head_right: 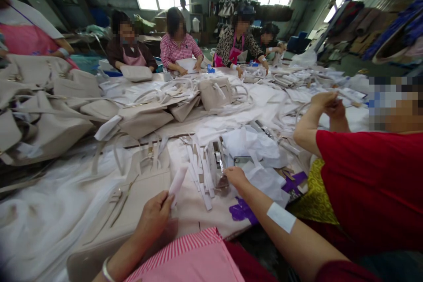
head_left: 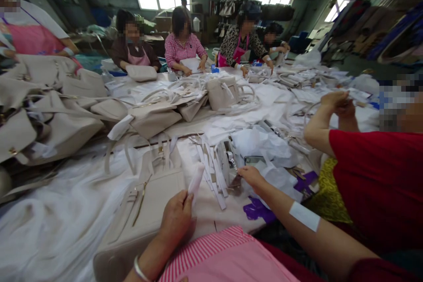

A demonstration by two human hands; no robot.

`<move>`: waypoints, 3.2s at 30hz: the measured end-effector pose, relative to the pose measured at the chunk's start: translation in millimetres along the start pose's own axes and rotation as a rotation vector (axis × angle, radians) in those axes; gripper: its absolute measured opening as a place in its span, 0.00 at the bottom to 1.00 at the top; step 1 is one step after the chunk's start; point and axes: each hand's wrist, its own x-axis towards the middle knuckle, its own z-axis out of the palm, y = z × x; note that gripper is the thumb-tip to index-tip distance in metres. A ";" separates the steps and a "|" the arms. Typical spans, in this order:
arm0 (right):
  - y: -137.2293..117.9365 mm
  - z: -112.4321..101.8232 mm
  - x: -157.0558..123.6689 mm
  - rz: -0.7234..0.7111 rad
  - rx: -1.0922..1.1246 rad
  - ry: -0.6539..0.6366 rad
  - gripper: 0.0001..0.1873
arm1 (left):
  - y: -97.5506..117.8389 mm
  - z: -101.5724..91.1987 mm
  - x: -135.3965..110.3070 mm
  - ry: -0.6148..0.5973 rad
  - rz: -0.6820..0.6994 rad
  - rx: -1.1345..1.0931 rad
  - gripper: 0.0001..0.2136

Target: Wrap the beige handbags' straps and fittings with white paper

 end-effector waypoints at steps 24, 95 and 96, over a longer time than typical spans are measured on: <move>15.9 24.2 -39.4 0.494 0.254 -0.066 0.08 | 1.9 6.5 -7.4 0.144 0.241 0.341 0.10; -77.5 127.1 -88.0 -0.246 0.181 -0.652 0.17 | -3.2 -41.3 -6.0 -0.116 -0.117 0.008 0.07; -74.5 128.0 -87.4 -0.214 0.170 -0.642 0.18 | -8.2 -54.8 -5.6 -0.100 -0.140 0.085 0.06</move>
